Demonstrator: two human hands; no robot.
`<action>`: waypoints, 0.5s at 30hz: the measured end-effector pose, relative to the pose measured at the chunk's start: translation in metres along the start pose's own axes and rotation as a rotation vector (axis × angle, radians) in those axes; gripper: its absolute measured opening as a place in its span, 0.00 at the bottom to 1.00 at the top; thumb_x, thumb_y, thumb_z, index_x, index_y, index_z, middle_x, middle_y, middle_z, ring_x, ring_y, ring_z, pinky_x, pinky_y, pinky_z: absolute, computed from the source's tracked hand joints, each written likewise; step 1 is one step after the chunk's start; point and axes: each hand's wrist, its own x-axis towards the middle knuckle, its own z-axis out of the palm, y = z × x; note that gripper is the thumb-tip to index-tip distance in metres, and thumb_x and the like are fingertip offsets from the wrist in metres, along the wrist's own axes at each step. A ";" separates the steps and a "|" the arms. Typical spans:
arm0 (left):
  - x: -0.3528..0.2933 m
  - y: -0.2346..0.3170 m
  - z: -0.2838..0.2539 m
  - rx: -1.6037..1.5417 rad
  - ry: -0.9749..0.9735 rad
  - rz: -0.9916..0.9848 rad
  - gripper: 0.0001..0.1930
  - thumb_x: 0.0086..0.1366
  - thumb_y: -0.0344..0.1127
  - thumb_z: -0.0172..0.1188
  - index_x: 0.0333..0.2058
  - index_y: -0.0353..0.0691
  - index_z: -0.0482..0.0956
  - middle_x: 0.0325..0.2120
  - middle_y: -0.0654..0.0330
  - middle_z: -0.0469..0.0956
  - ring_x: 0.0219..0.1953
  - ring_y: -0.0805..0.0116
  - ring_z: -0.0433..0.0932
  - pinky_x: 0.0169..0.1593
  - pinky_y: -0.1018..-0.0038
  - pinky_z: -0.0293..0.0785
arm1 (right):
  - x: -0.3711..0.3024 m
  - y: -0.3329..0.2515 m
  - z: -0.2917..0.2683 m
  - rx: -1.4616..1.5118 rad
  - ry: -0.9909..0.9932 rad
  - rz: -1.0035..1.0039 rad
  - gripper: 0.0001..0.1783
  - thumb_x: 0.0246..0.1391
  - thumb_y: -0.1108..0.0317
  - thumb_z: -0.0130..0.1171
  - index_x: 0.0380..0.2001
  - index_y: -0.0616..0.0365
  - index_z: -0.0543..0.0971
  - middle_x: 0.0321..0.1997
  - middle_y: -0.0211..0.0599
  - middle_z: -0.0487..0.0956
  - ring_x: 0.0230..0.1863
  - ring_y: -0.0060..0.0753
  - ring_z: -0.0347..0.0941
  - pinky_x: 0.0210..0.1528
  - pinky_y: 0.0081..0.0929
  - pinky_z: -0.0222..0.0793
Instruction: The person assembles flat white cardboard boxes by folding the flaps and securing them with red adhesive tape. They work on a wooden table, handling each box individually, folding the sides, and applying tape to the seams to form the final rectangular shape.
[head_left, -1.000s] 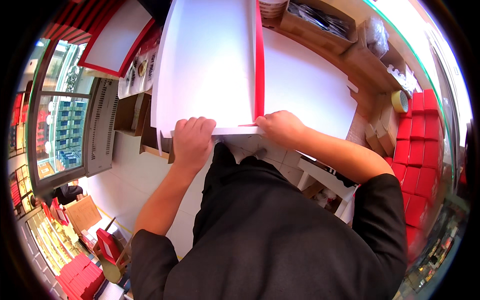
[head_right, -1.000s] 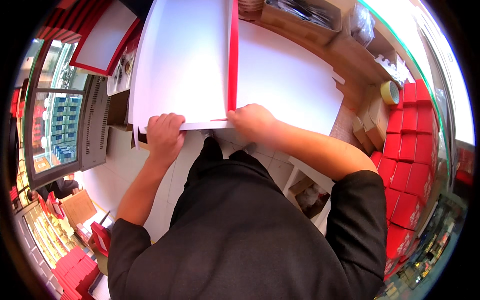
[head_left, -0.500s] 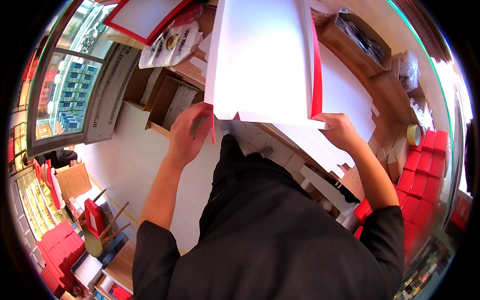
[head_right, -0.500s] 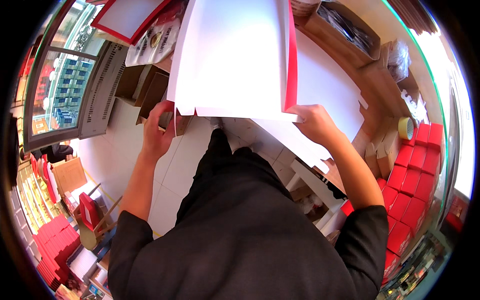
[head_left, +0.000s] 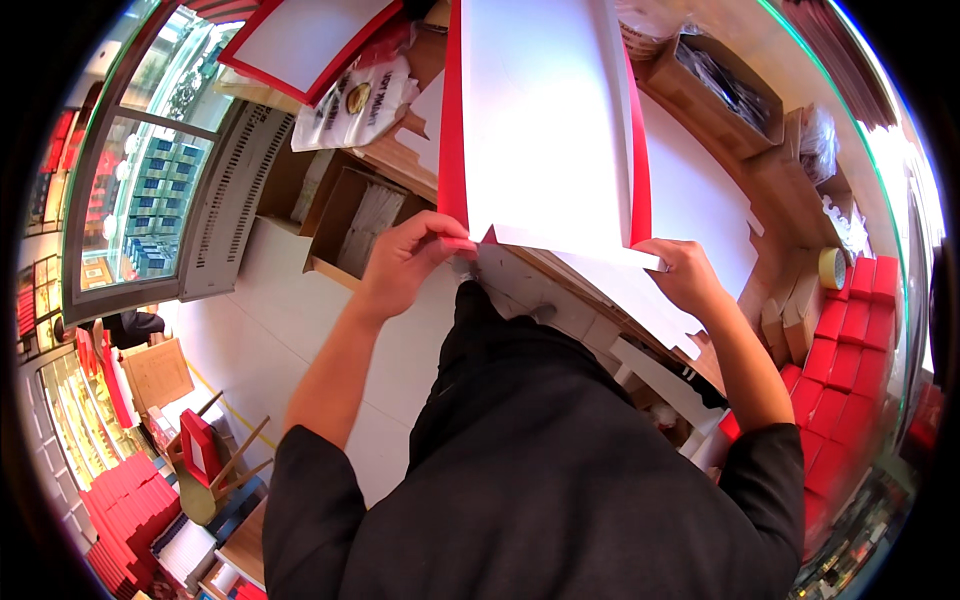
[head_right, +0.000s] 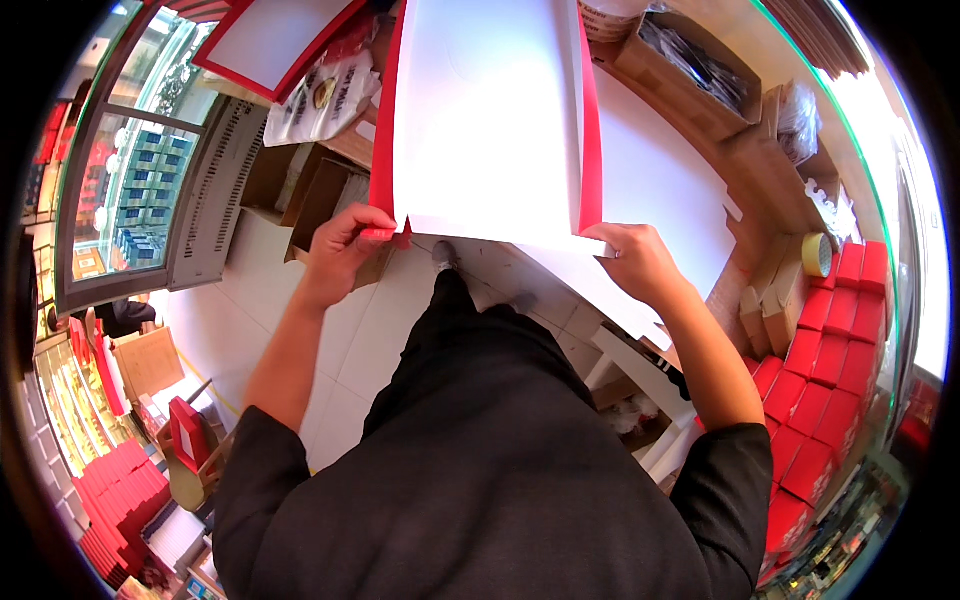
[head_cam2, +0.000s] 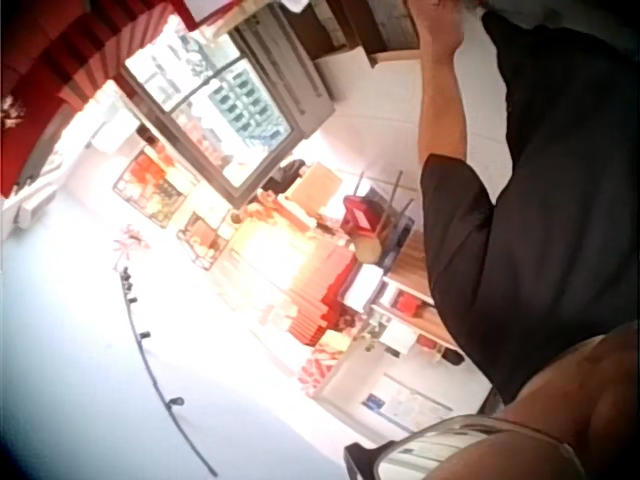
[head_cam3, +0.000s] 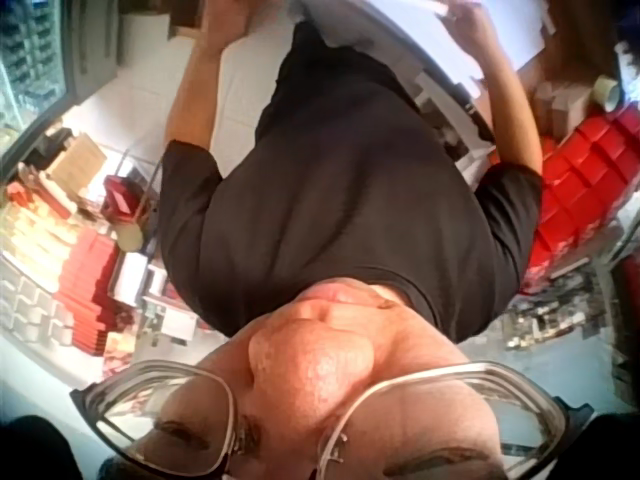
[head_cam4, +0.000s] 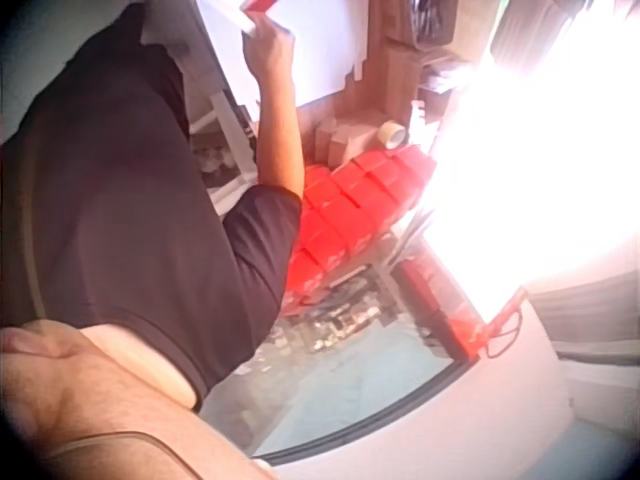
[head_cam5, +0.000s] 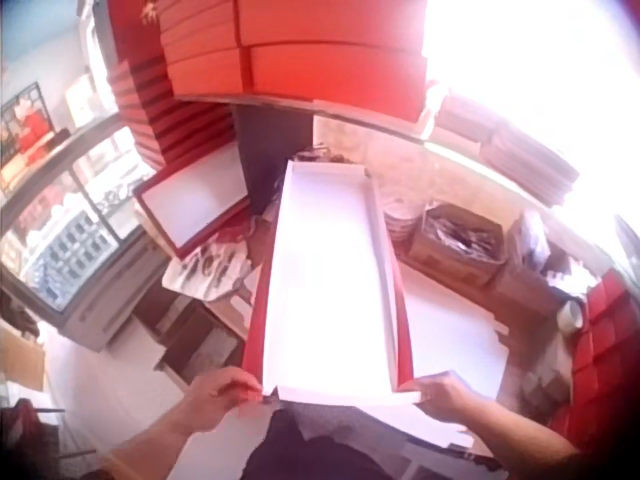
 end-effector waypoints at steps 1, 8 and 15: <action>0.000 -0.009 0.004 -0.025 0.064 0.001 0.07 0.66 0.26 0.53 0.41 0.35 0.76 0.33 0.58 0.79 0.37 0.75 0.77 0.42 0.75 0.73 | 0.000 0.001 0.001 -0.011 0.016 -0.003 0.19 0.38 0.82 0.58 0.38 0.59 0.80 0.34 0.48 0.80 0.33 0.53 0.76 0.39 0.36 0.74; 0.008 -0.006 0.028 0.728 0.210 -0.165 0.07 0.66 0.27 0.50 0.38 0.31 0.75 0.26 0.56 0.79 0.32 0.64 0.79 0.37 0.70 0.74 | 0.002 0.011 0.021 -0.167 0.054 -0.028 0.16 0.39 0.81 0.57 0.36 0.61 0.79 0.33 0.49 0.80 0.34 0.54 0.76 0.38 0.38 0.74; 0.013 -0.041 0.027 0.970 -0.019 0.115 0.11 0.55 0.24 0.56 0.39 0.36 0.73 0.34 0.52 0.76 0.36 0.53 0.76 0.39 0.62 0.72 | 0.014 0.030 0.038 -0.306 -0.015 0.067 0.11 0.42 0.77 0.53 0.33 0.59 0.77 0.28 0.50 0.78 0.33 0.56 0.75 0.37 0.45 0.71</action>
